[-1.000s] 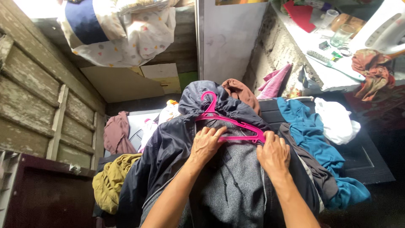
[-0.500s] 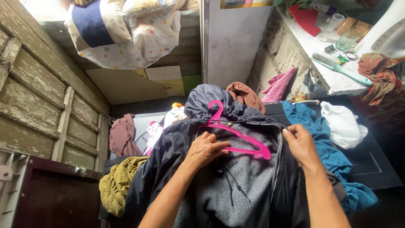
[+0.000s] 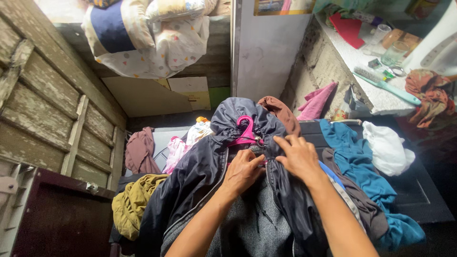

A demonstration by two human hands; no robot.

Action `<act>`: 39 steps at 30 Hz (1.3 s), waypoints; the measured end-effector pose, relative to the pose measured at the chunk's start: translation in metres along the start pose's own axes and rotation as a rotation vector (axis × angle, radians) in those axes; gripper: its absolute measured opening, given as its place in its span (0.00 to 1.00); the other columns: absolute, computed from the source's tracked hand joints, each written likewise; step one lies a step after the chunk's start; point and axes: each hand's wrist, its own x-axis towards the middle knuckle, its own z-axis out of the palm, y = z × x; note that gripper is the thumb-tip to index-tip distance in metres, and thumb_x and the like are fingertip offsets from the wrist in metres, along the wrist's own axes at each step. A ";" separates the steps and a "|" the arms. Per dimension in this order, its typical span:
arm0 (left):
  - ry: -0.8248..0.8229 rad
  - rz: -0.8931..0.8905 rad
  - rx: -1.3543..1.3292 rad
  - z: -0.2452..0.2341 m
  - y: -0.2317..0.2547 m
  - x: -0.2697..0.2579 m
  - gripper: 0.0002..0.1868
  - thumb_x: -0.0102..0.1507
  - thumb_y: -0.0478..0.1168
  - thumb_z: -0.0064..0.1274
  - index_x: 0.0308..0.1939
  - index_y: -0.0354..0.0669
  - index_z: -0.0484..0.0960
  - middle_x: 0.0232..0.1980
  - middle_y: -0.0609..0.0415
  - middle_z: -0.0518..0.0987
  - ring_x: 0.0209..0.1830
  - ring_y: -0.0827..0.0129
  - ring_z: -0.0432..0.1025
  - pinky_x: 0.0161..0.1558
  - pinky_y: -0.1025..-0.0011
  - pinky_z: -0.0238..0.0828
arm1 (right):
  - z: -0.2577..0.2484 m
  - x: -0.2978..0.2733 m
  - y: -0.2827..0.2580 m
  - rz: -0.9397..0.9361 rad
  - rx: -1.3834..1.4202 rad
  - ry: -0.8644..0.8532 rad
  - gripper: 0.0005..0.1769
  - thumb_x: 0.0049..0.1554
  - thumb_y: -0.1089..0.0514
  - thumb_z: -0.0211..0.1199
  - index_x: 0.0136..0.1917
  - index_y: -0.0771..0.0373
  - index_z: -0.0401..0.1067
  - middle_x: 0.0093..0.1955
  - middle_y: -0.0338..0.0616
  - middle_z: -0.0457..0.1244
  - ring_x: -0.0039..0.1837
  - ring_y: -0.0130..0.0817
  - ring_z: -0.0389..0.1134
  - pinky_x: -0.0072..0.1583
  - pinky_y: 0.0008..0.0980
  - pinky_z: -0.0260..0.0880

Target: The person picks up jackets and hoodies from a pile, places them on hangers, and hangs them in a wardrobe. The person handles a black jacket, a grey hoodie, and a brown hoodie, placing each on a hanger and hanging it in the closet.

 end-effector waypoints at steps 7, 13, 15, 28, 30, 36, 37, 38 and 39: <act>0.452 -0.208 0.334 -0.069 -0.034 -0.006 0.16 0.60 0.41 0.60 0.52 0.48 0.83 0.51 0.48 0.78 0.54 0.51 0.72 0.52 0.56 0.68 | 0.040 -0.003 0.007 -0.052 -0.093 0.221 0.26 0.44 0.56 0.68 0.59 0.50 0.74 0.52 0.39 0.64 0.58 0.44 0.65 0.56 0.47 0.65; 0.260 -0.380 0.198 -0.132 -0.024 0.000 0.21 0.63 0.52 0.62 0.54 0.45 0.81 0.50 0.46 0.80 0.51 0.51 0.74 0.50 0.58 0.70 | -0.034 -0.010 0.004 -0.069 -0.014 0.665 0.29 0.51 0.65 0.64 0.66 0.51 0.80 0.50 0.40 0.64 0.53 0.43 0.65 0.56 0.41 0.68; 0.162 -0.623 0.240 -0.147 -0.007 -0.001 0.21 0.62 0.59 0.63 0.47 0.49 0.82 0.45 0.52 0.82 0.48 0.58 0.77 0.49 0.62 0.73 | -0.063 -0.009 -0.003 -0.108 0.036 0.706 0.22 0.56 0.62 0.68 0.64 0.53 0.80 0.47 0.39 0.66 0.49 0.42 0.66 0.53 0.40 0.67; 0.986 -0.291 0.750 -0.230 0.109 -0.124 0.41 0.60 0.62 0.55 0.68 0.38 0.67 0.64 0.40 0.68 0.66 0.45 0.60 0.67 0.47 0.57 | -0.125 -0.018 -0.125 -0.535 0.427 0.727 0.24 0.56 0.65 0.75 0.66 0.60 0.78 0.50 0.47 0.69 0.54 0.41 0.72 0.57 0.36 0.72; 1.031 -0.213 0.866 -0.241 0.127 -0.153 0.52 0.59 0.70 0.54 0.70 0.31 0.59 0.68 0.34 0.62 0.72 0.38 0.53 0.70 0.43 0.48 | -0.131 -0.020 -0.148 -0.571 0.413 0.755 0.25 0.57 0.65 0.75 0.67 0.60 0.78 0.47 0.46 0.67 0.52 0.40 0.71 0.57 0.36 0.71; 1.269 -0.749 0.132 -0.275 0.164 -0.253 0.19 0.70 0.42 0.49 0.62 0.34 0.74 0.56 0.42 0.80 0.58 0.57 0.74 0.59 0.70 0.69 | -0.154 -0.029 -0.214 -0.646 0.480 0.667 0.27 0.56 0.60 0.82 0.67 0.59 0.79 0.40 0.45 0.63 0.42 0.36 0.64 0.48 0.34 0.65; 1.309 -0.815 0.184 -0.284 0.172 -0.271 0.16 0.72 0.41 0.48 0.59 0.34 0.76 0.50 0.41 0.78 0.50 0.59 0.73 0.53 0.69 0.68 | -0.159 -0.033 -0.228 -0.681 0.476 0.646 0.28 0.55 0.58 0.82 0.68 0.58 0.80 0.39 0.43 0.62 0.42 0.35 0.64 0.48 0.34 0.64; 1.347 -0.888 0.236 -0.296 0.181 -0.289 0.13 0.74 0.41 0.48 0.57 0.35 0.78 0.43 0.41 0.77 0.42 0.60 0.71 0.47 0.69 0.68 | -0.165 -0.038 -0.241 -0.749 0.450 0.643 0.31 0.53 0.55 0.82 0.69 0.57 0.81 0.40 0.41 0.62 0.43 0.35 0.64 0.49 0.33 0.65; 1.384 -0.962 0.287 -0.309 0.192 -0.306 0.12 0.76 0.41 0.47 0.54 0.36 0.80 0.37 0.40 0.76 0.34 0.61 0.69 0.41 0.69 0.67 | -0.170 -0.045 -0.256 -0.813 0.437 0.643 0.30 0.52 0.54 0.82 0.68 0.57 0.81 0.40 0.40 0.62 0.43 0.35 0.64 0.49 0.32 0.65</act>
